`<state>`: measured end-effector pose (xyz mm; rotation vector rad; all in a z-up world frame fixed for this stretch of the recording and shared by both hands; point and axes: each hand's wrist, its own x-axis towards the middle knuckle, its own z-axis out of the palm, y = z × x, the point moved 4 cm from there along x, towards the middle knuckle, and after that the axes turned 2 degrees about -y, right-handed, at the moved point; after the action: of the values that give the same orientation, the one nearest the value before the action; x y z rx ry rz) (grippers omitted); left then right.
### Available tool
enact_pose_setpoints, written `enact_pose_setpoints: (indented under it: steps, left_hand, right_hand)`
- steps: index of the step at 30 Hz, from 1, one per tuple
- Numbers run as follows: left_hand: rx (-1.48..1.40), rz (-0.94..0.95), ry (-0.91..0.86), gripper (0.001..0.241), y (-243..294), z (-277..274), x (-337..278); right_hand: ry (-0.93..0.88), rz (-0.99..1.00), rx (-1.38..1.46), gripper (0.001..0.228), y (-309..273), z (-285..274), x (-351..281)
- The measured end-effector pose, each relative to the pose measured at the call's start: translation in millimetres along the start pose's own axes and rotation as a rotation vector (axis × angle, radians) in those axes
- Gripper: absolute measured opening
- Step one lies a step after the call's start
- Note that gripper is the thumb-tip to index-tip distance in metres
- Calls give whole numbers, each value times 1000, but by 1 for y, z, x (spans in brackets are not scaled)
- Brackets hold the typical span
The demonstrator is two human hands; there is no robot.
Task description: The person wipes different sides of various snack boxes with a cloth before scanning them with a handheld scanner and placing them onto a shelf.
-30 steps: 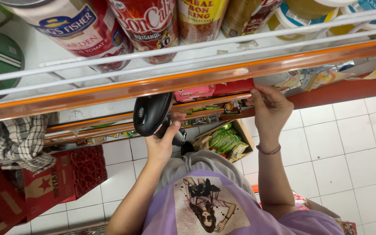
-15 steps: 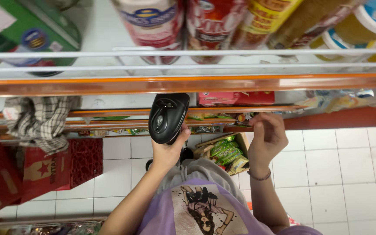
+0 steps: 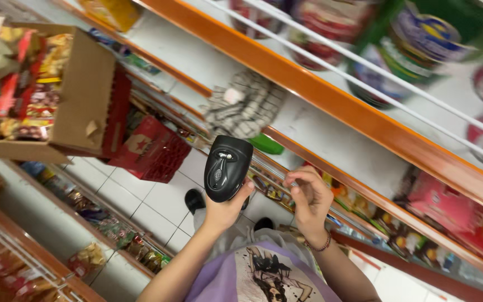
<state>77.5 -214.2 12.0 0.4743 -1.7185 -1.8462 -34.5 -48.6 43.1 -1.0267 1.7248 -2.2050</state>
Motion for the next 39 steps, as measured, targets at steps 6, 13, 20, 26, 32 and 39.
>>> enact_pose_setpoints:
  steps: [6,13,20,26,32,39]
  left_hand:
    - [-63,-17,200,18,19,-126,26]
    - [-216,56,321,23,30,-278,68]
    - [-120,47,509,35,20,-418,94]
    - [-250,-3,657,41,3,-492,116]
    - [-334,-140,803,49,-25,-529,128]
    - [-622,-239,902,50,-44,-533,133]
  right_hand:
    - [-197,54,73,18,46,127,54]
    - [-323,164,133,16,102,292,102]
    - [-404,227,173,19,168,428,147]
    - [-435,150,-55,31,201,507,195]
    - [-474,-122,-401,60,241,558,252]
    - [-520,-289,-724,45,324,575,316]
